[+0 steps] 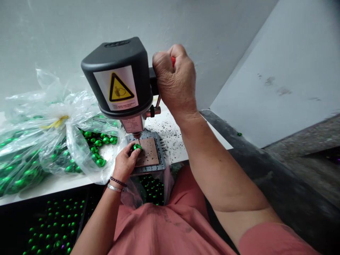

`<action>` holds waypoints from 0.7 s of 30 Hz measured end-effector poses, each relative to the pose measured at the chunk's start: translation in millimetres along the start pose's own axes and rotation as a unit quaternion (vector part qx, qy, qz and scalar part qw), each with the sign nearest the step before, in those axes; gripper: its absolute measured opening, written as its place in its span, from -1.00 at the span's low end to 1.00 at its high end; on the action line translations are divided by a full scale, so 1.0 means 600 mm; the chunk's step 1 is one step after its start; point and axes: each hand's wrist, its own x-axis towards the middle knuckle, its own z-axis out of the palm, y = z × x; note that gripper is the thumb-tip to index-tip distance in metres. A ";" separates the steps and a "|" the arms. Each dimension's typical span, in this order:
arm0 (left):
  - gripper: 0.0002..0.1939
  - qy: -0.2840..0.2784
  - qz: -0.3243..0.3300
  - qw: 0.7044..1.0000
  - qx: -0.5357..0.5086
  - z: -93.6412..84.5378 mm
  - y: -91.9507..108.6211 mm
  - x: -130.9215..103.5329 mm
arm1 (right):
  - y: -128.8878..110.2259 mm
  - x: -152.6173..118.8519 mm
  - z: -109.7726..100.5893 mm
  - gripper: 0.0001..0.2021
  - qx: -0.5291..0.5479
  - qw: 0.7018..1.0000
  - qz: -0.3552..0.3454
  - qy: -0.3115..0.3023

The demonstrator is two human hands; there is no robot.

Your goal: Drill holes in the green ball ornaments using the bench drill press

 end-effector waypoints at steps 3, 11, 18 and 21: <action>-0.54 0.000 0.004 1.000 0.001 0.007 -0.007 0.003 | 0.002 -0.001 0.000 -0.64 0.008 1.000 0.000 0.001; -0.62 0.002 0.064 0.997 0.053 0.016 0.002 0.014 | 0.010 -0.001 0.005 -0.66 0.017 1.000 -0.015 0.013; -0.59 -0.015 0.037 0.999 0.009 0.015 -0.006 0.022 | 0.009 -0.025 -0.009 -0.70 0.041 0.998 -0.055 0.010; -0.60 -0.007 0.028 1.000 0.002 0.016 -0.005 0.022 | 0.005 -0.056 -0.022 -0.77 0.023 0.996 -0.084 0.032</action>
